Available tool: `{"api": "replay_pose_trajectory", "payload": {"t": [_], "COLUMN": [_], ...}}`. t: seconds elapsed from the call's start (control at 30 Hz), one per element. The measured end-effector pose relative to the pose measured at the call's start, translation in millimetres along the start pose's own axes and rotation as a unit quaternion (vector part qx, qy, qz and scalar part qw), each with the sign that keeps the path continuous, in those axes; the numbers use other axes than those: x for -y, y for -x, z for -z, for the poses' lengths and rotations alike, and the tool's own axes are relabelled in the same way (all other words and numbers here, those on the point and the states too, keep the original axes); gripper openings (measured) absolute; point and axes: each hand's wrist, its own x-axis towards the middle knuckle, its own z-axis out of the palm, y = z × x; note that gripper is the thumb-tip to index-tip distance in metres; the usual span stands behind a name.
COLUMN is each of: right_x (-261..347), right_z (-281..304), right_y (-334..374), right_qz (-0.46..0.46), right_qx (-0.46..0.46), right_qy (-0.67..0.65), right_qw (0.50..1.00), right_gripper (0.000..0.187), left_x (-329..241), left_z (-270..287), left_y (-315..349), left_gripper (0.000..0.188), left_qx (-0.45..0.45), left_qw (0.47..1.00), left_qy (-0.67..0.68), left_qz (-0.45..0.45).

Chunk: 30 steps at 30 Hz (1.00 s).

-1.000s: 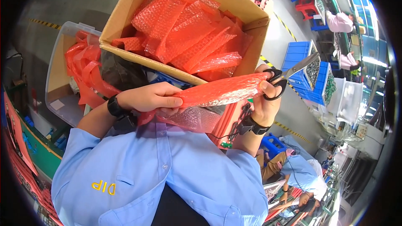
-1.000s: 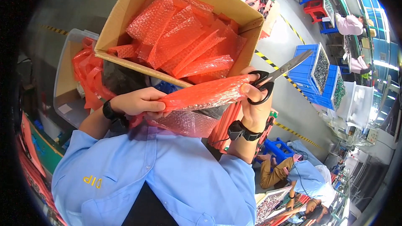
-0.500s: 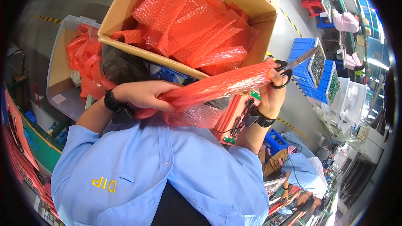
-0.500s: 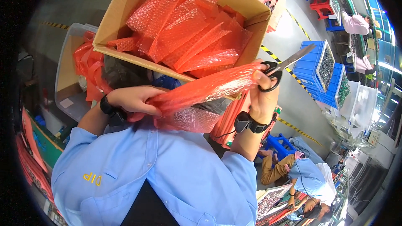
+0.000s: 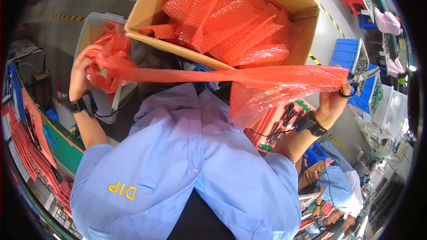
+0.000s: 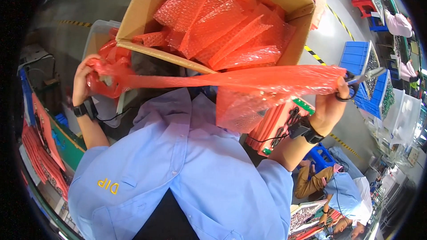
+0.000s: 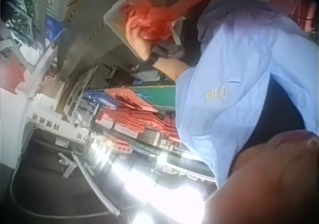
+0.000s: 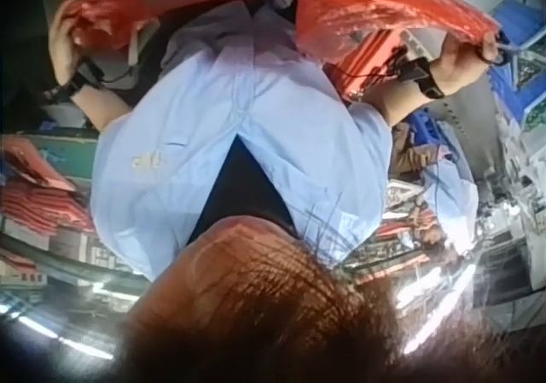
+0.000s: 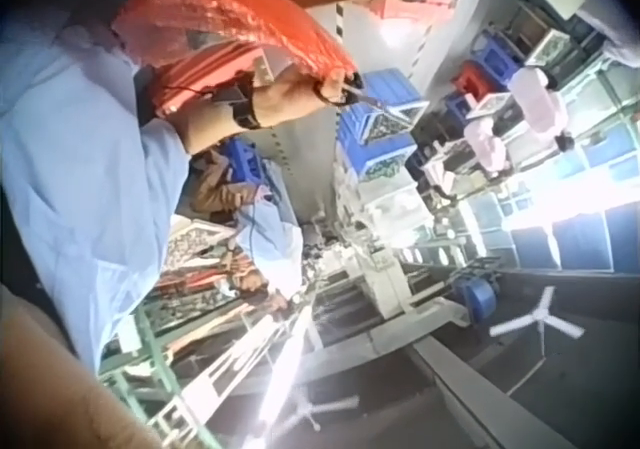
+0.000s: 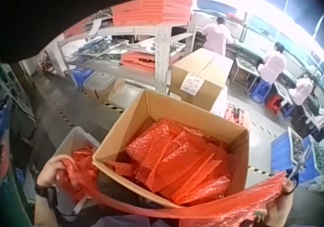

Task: Cut pieces of red bubble wrap from a cardboard box using a pair of scissors.

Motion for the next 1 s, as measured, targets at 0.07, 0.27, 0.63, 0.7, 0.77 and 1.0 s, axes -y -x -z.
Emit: {"api": "replay_pose_trajectory", "payload": {"t": [0.07,0.27,0.63,0.7,0.77,1.0], "right_x": [7.7,9.8,-1.2,-6.6,-12.9,-0.9], "right_z": [1.1,-0.8,-78.4,-103.4,-118.9,-158.7], "right_y": [3.5,-0.6,34.1,39.9,45.6,39.2], "right_qz": [0.002,-0.009,0.039,0.043,0.037,0.063], "right_qx": [-0.003,-0.006,0.161,0.208,0.282,0.288], "right_qy": [0.001,-0.026,0.167,0.178,0.176,0.163], "right_qw": [1.0,1.0,0.972,0.961,0.942,0.942], "right_gripper": [0.041,0.043,0.03,0.028,0.025,0.021], "left_x": [38.2,188.0,-105.6,-116.2,-124.4,-55.6], "left_z": [72.6,402.2,-40.4,-127.5,-217.3,-364.8], "left_y": [-9.1,36.0,38.3,32.6,-12.3,6.2], "left_gripper": [0.036,0.034,0.067,0.078,0.084,0.05], "left_qx": [-0.092,-0.42,-0.087,0.084,0.257,0.657], "left_qw": [0.991,0.893,0.942,0.953,0.818,0.744], "left_qy": [0.085,0.157,-0.24,-0.14,-0.294,0.121], "left_qz": [-0.043,-0.039,-0.216,-0.257,-0.422,0.017]}}
